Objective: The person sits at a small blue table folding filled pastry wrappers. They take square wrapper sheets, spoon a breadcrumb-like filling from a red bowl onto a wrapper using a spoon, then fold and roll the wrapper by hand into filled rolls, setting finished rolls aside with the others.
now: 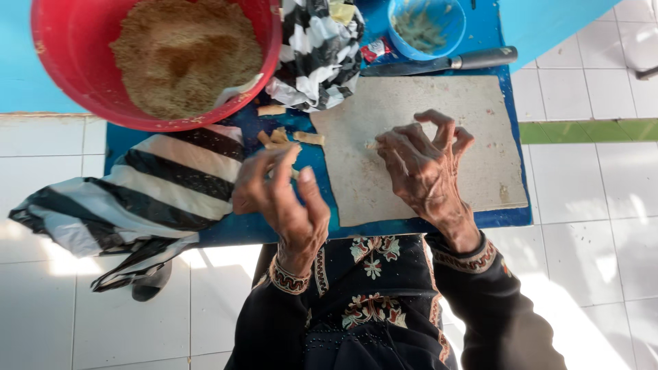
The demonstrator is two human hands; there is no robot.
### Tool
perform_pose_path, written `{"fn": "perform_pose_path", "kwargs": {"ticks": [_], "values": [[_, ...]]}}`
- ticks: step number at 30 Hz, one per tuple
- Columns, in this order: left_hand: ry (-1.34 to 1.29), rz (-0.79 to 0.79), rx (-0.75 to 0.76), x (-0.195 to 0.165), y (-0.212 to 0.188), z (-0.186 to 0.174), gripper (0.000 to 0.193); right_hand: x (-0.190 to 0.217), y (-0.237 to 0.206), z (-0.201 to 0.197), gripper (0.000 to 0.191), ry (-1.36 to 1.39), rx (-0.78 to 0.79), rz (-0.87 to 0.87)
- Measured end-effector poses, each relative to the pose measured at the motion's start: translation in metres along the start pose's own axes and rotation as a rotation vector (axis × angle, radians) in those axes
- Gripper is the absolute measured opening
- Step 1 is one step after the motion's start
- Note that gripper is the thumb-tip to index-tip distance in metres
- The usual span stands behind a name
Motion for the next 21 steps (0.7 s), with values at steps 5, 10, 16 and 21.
{"fn": "perform_pose_path", "kwargs": {"ticks": [5,10,16,21], "values": [[-0.067,-0.045,-0.193,0.009,-0.007,-0.017,0.036,0.045,0.019,0.005,0.024,0.194,-0.036,-0.101],[-0.199,-0.049,-0.269,0.02,-0.016,-0.023,0.048,0.081,0.044,0.022,0.037,0.317,0.06,-0.116],[-0.427,-0.304,-0.351,0.065,-0.031,-0.042,0.064,0.101,0.07,0.027,0.075,0.514,0.172,-0.272],[-0.364,-0.298,-0.153,0.073,-0.035,-0.062,0.074,0.121,0.087,0.05,0.105,0.377,0.274,-0.288]]}}
Point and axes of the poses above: each hand's wrist, its own y-axis towards the middle knuckle, its own z-axis out of the palm, x = y × z, the point moved 9 cm from there along y, towards the middle knuckle, and after that the axes turned 11 degrees about -y, right-handed, at the moved point
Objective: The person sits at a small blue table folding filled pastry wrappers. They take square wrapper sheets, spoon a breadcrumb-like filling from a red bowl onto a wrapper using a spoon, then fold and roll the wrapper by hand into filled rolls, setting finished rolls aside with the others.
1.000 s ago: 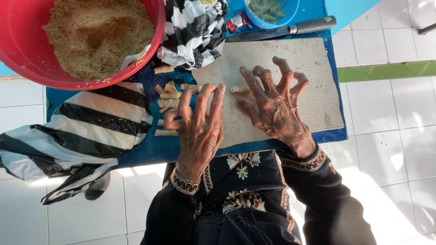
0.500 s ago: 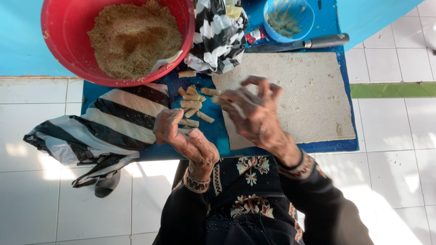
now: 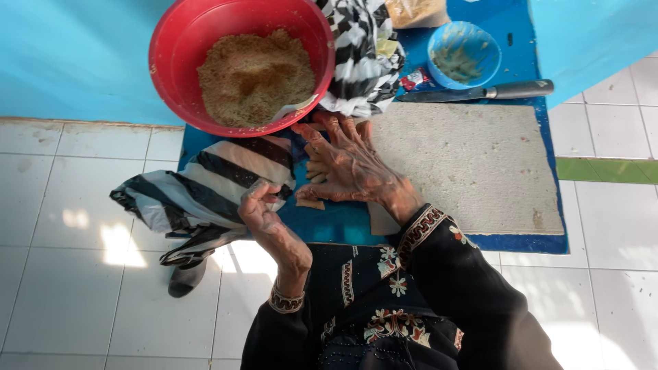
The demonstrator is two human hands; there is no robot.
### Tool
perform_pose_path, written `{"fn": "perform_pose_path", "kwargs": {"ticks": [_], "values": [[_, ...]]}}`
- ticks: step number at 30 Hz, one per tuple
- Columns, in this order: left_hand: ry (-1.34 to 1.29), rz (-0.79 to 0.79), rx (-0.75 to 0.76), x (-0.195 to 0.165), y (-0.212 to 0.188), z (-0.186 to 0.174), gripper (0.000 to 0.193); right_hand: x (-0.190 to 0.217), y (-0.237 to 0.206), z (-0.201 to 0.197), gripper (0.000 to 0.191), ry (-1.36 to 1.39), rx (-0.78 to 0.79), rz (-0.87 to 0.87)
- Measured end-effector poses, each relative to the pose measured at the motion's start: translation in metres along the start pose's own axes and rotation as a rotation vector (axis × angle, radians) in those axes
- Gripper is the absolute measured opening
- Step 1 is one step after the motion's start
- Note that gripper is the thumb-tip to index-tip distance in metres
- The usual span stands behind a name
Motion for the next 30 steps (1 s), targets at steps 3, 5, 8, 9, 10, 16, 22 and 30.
{"fn": "perform_pose_path", "kwargs": {"ticks": [3,5,8,9,10,16,22,30], "values": [[-0.067,0.015,0.0,0.004,0.001,-0.004,0.072,0.009,-0.001,0.006,0.106,0.002,0.033,-0.022],[-0.063,0.038,0.004,0.003,-0.001,-0.003,0.07,0.015,-0.009,0.008,0.103,0.007,0.048,-0.034],[-0.079,0.047,-0.004,0.004,-0.002,-0.003,0.068,0.025,-0.017,0.006,0.092,0.0,0.026,-0.077],[-0.084,0.046,-0.007,0.005,-0.002,-0.004,0.068,0.028,-0.019,0.005,0.086,0.003,0.007,-0.088],[-0.087,0.045,-0.011,0.005,-0.002,-0.004,0.068,0.03,-0.02,0.004,0.08,0.006,-0.012,-0.1],[-0.088,0.035,-0.015,0.005,-0.002,-0.006,0.064,0.053,-0.033,-0.002,0.055,-0.054,-0.122,-0.257],[-0.072,0.067,0.003,-0.002,-0.002,-0.005,0.054,0.056,-0.036,0.011,0.031,-0.107,-0.096,-0.291],[0.005,0.116,0.014,-0.007,-0.004,-0.003,0.046,0.049,-0.041,0.003,0.017,0.006,-0.276,-0.305]]}}
Point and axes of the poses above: each hand's wrist, its own y-axis towards the middle knuckle, its own z-axis out of the palm, x = y × z, the point moved 9 cm from there along y, towards the middle knuckle, and after that the axes turned 11 degrees about -y, right-handed, at the moved point
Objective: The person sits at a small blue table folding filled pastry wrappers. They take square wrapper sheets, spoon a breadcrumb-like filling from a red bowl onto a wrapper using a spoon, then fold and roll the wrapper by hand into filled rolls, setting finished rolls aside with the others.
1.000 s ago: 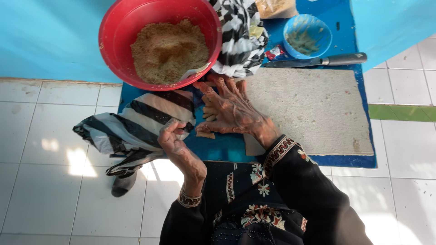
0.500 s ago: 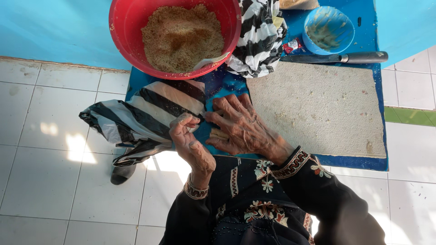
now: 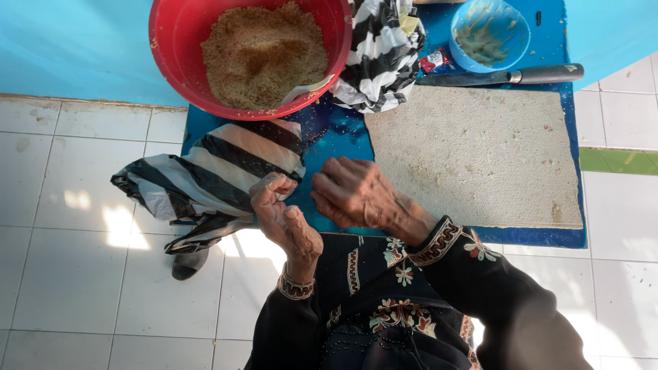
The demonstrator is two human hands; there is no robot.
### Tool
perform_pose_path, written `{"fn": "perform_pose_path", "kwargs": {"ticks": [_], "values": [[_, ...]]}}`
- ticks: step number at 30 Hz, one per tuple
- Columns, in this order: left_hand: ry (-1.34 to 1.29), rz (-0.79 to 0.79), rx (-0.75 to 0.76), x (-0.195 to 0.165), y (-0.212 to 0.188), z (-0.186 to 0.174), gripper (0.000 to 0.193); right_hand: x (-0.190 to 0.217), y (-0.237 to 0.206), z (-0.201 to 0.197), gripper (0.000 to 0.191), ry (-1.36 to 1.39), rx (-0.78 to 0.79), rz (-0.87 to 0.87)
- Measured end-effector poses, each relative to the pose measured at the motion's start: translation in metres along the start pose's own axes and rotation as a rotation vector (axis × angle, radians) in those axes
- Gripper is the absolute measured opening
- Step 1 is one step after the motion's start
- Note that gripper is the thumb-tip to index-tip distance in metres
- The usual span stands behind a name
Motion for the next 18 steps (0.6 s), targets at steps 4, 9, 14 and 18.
{"fn": "perform_pose_path", "kwargs": {"ticks": [4,9,14,18], "values": [[0.006,-0.033,-0.013,0.001,0.002,-0.001,0.047,-0.049,-0.007,-0.003,0.017,0.407,-0.064,0.371],[0.113,-0.014,0.022,-0.016,0.014,0.008,0.048,-0.084,-0.047,0.015,0.012,1.632,-0.239,0.907],[0.411,0.292,0.653,-0.056,-0.008,0.082,0.052,-0.079,-0.075,0.021,0.011,2.06,-0.542,0.947],[0.517,0.311,0.831,-0.052,-0.024,0.098,0.04,-0.082,-0.085,0.02,0.011,2.154,-0.636,0.874]]}}
Point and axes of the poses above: each hand's wrist, its own y-axis towards the middle knuckle, its own z-axis out of the palm, x = y × z, the point moved 9 cm from there along y, towards the middle knuckle, and after that the axes turned 11 degrees about -y, right-handed, at the moved point
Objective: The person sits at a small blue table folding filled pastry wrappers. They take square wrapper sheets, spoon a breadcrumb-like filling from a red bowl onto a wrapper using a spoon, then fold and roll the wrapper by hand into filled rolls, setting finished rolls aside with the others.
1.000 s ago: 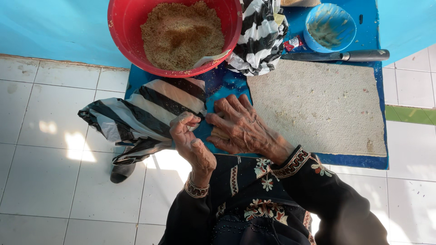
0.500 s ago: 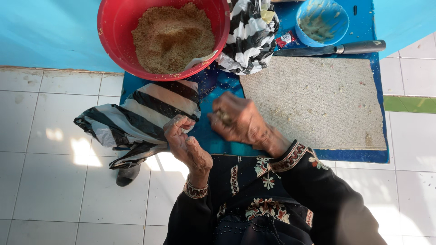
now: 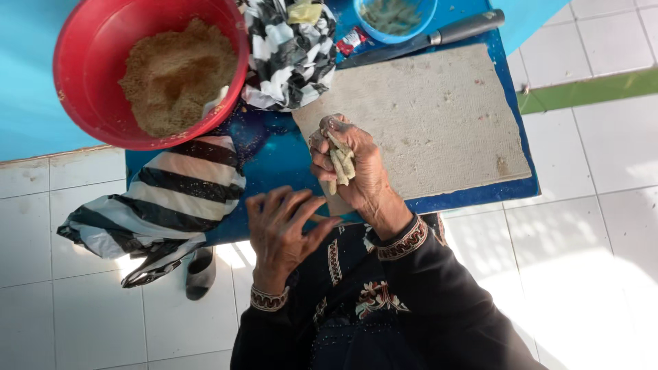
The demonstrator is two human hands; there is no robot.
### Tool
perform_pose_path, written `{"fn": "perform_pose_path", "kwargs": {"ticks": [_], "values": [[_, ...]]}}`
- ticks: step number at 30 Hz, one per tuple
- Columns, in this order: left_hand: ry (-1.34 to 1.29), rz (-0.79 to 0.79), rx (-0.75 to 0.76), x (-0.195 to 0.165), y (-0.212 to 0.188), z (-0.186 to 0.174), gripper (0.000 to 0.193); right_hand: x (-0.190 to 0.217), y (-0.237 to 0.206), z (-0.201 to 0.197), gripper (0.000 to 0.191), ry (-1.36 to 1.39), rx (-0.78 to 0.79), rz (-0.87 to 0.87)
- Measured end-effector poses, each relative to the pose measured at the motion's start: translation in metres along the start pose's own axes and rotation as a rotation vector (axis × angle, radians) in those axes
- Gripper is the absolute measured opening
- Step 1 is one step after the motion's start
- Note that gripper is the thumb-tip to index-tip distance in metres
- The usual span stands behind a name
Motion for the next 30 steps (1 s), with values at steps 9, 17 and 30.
{"fn": "perform_pose_path", "kwargs": {"ticks": [9,17,30], "values": [[-0.169,-0.166,-0.032,-0.004,-0.027,0.006,0.027,-0.025,-0.169,-0.038,0.01,0.119,-0.03,0.144],[-0.401,0.126,0.388,-0.133,-0.056,0.145,0.026,-0.083,-0.257,-0.14,0.021,0.534,-0.232,0.345],[-0.514,-0.016,0.534,-0.144,-0.056,0.21,0.044,0.14,-0.27,-0.337,0.02,0.223,-0.462,-0.355]]}}
Point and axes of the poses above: each hand's wrist, its own y-axis towards the middle knuckle, its own z-axis out of the palm, x = y × z, the point moved 9 cm from there along y, towards the middle knuckle, and after that the axes turned 11 degrees about -y, right-handed, at the moved point
